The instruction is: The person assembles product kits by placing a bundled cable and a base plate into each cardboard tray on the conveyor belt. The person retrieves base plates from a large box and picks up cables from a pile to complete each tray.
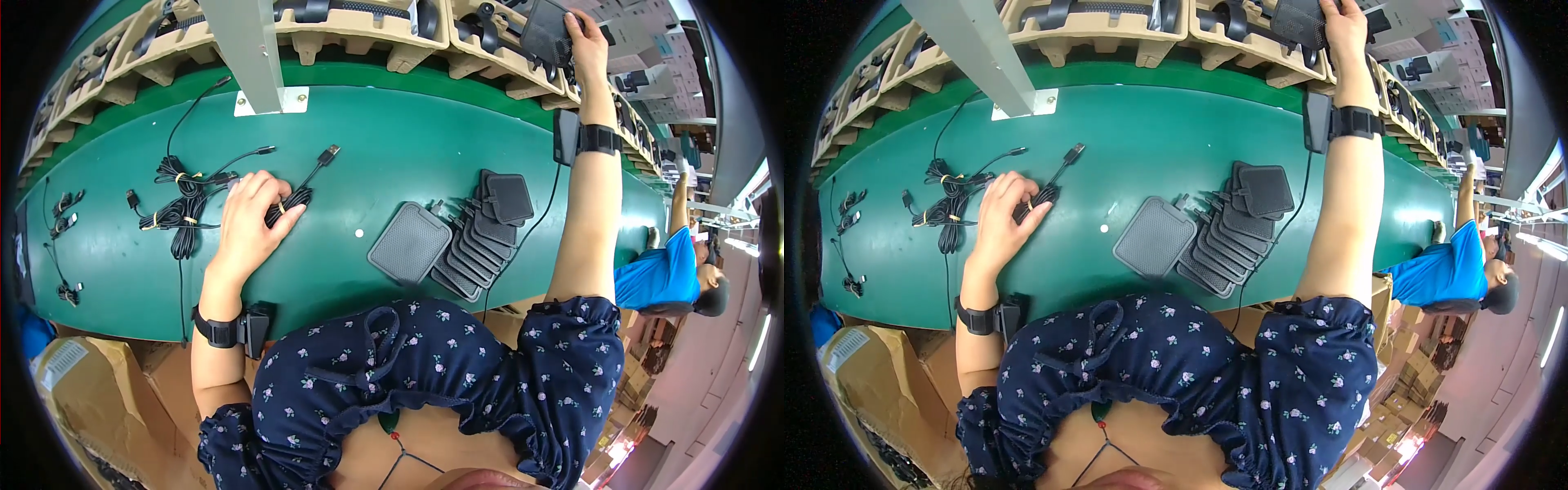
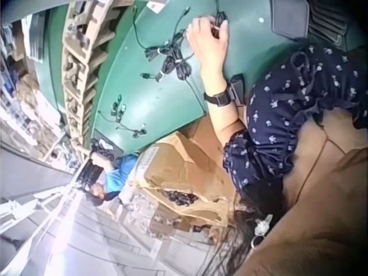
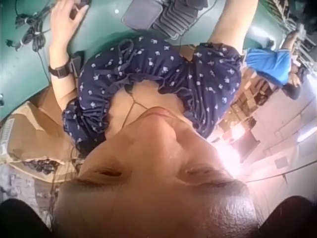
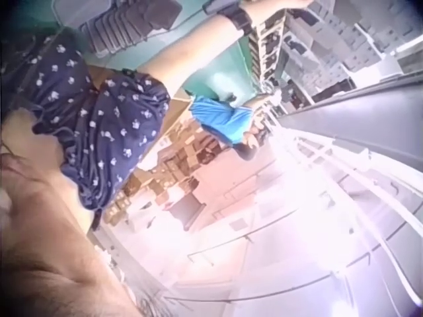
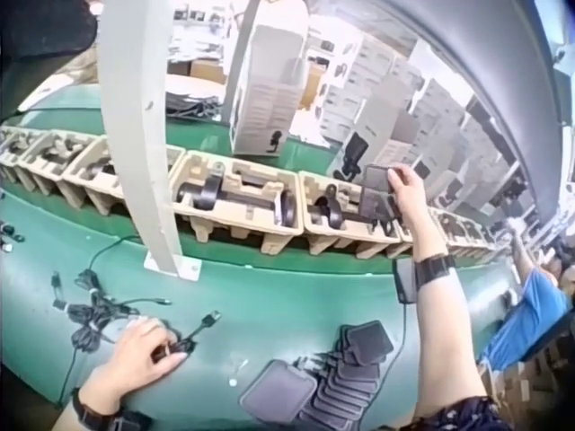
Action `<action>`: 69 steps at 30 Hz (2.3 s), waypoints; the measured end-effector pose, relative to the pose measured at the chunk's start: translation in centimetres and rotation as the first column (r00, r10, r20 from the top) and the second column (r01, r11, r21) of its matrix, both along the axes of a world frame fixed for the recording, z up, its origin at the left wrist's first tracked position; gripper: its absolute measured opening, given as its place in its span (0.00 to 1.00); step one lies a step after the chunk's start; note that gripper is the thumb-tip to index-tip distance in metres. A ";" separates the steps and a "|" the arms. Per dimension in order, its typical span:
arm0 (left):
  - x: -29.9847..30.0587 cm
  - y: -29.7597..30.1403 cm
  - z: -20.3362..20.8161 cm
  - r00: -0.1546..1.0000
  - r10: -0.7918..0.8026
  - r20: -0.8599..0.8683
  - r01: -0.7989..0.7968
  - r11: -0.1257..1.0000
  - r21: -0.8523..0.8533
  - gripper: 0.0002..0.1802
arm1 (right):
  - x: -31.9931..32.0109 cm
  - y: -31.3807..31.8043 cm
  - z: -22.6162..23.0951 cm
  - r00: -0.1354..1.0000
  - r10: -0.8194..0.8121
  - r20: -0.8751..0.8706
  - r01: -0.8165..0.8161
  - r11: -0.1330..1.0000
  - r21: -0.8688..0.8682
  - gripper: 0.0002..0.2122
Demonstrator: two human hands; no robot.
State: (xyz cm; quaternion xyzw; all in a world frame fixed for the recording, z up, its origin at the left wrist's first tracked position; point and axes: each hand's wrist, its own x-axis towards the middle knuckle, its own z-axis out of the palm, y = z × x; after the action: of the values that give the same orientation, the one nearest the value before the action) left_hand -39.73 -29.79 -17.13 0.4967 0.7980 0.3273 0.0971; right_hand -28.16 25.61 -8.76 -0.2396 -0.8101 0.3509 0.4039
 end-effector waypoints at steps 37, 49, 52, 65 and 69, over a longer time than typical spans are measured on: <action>-0.3 -1.1 -1.2 0.492 -0.369 0.789 -0.204 0.832 0.516 0.22 | -1.3 -39.1 0.3 0.809 0.502 0.307 -0.562 0.814 0.150 0.14; 1.0 -0.7 -1.6 0.287 -0.356 0.889 0.042 0.932 0.359 0.18 | -3.0 -41.2 -0.4 0.628 0.481 0.612 -0.774 0.303 0.556 0.27; 0.6 -0.7 -1.2 0.326 -0.348 0.879 0.169 0.936 0.308 0.16 | -1.6 -40.0 -2.2 0.463 0.460 0.758 -0.879 0.350 0.324 0.30; -5.0 -5.0 -0.7 0.695 0.535 -0.481 -0.549 0.826 0.126 0.21 | -0.5 -21.9 3.8 0.892 -0.305 0.334 -0.093 0.599 0.796 0.12; -5.2 -4.9 -0.5 0.702 0.532 -0.474 -0.562 0.822 0.090 0.17 | -1.3 -15.1 3.2 0.776 -0.524 0.352 -0.036 0.519 0.854 0.12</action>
State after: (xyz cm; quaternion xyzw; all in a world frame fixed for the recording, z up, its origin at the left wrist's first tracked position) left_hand -44.90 -34.71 -17.65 0.2993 0.9170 0.1833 -0.1898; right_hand -29.43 10.51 -5.52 -0.2334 -0.9123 -0.2231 0.2519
